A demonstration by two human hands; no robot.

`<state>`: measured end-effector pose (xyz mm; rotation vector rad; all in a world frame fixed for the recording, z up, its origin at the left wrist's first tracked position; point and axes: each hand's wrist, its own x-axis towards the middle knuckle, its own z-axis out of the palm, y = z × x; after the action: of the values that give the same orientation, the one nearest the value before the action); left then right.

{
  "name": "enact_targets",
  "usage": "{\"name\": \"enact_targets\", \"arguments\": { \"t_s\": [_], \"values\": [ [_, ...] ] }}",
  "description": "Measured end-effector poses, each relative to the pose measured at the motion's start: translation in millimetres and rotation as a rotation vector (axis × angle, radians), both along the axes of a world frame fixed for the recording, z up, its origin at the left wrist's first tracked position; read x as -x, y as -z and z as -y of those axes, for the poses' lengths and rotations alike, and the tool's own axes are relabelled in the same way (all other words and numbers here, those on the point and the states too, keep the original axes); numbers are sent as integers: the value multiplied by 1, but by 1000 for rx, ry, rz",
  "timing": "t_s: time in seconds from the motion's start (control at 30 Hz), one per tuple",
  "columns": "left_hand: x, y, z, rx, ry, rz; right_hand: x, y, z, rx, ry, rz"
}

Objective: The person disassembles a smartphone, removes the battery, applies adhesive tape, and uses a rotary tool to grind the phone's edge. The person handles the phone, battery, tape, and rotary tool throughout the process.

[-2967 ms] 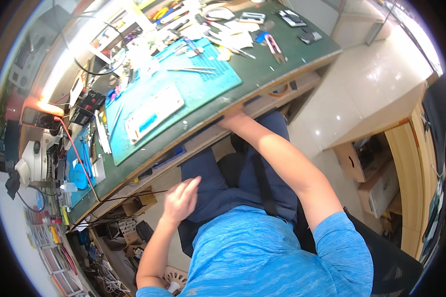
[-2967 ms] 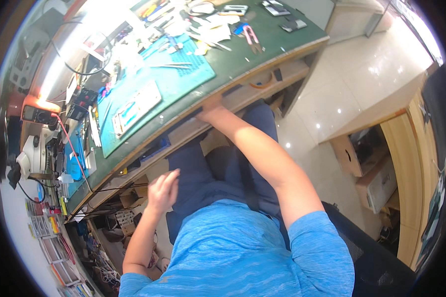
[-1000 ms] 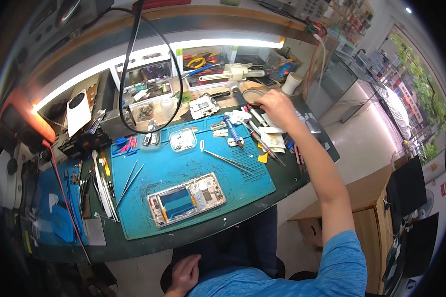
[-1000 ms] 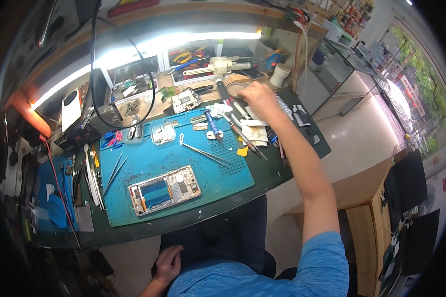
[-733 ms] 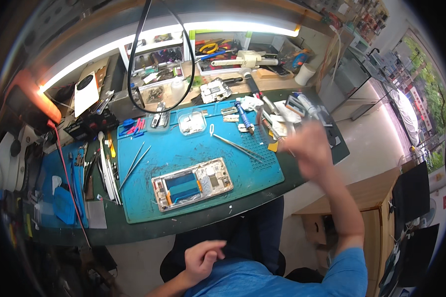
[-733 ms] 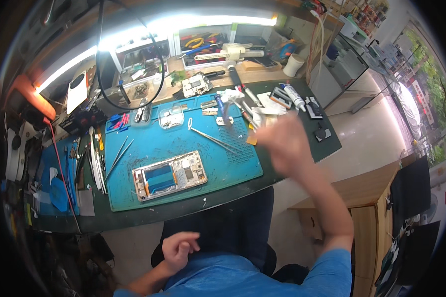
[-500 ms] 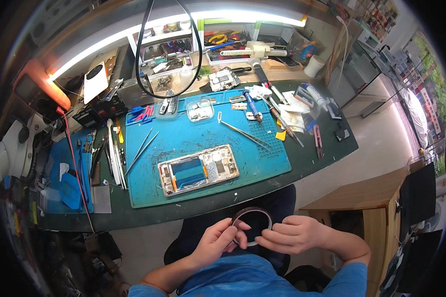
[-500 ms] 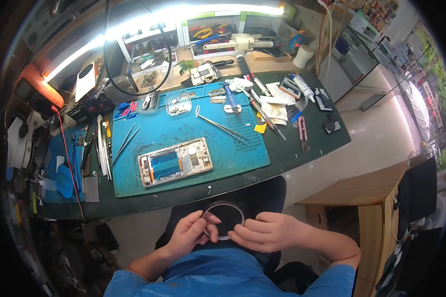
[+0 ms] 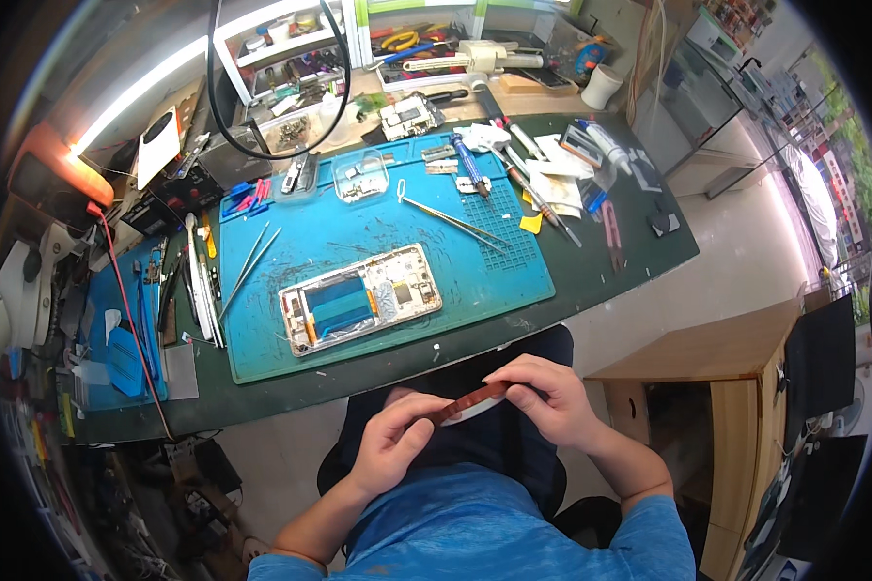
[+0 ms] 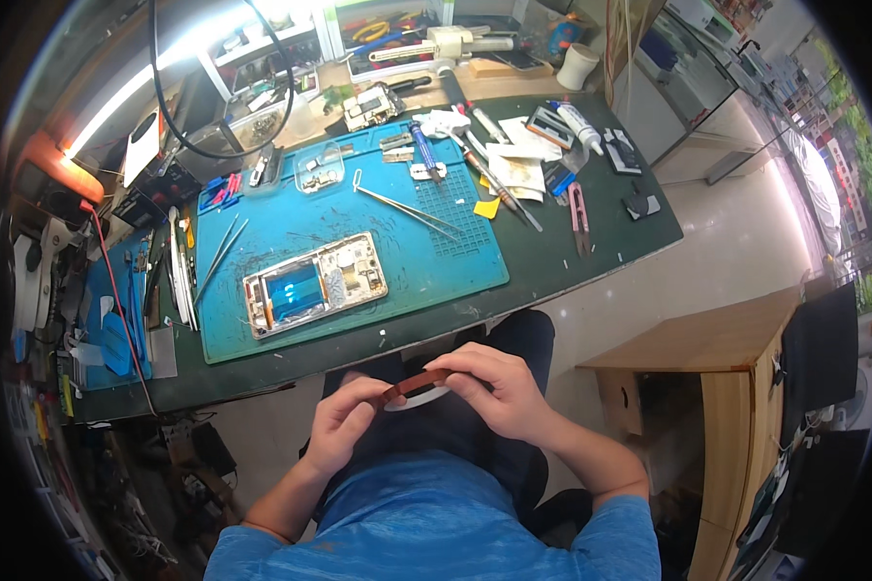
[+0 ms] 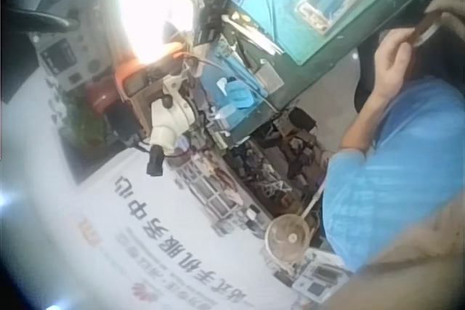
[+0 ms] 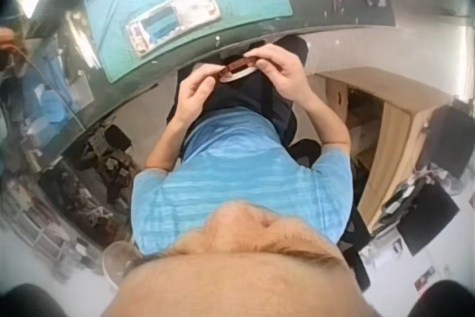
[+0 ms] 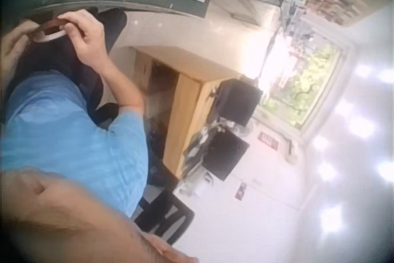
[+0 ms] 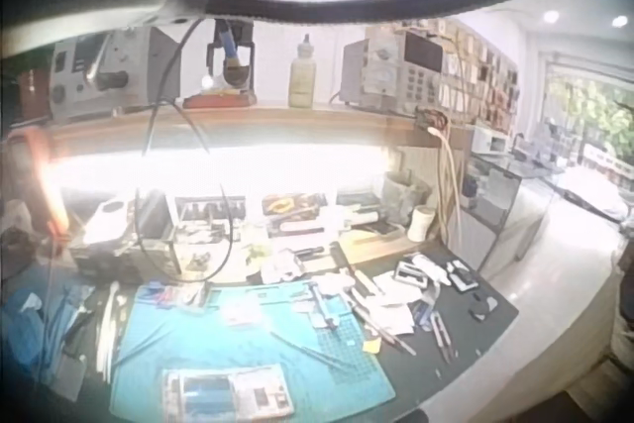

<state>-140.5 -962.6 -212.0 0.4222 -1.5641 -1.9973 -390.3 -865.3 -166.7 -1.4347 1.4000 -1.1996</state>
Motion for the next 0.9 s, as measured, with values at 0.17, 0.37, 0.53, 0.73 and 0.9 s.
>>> {"name": "enact_targets", "arguments": {
  "t_s": [0.17, 0.37, 0.53, 0.73, 0.9],
  "values": [
    [4, -5, 1, -133, 105, 55, -2, 4, 7, 178, -117, -218],
    [12, 5, -3, -437, 106, -123, -1, 1, 4, 107, -11, -105],
    [16, 4, -1, -440, 180, -49, 5, 6, 2, 123, -56, -55],
    [14, 13, 6, -414, 206, -228, 6, 7, 5, 60, 11, 68],
    [18, 5, 2, -351, 198, -74, 7, 3, 10, 169, -120, -28]
  ]
}}
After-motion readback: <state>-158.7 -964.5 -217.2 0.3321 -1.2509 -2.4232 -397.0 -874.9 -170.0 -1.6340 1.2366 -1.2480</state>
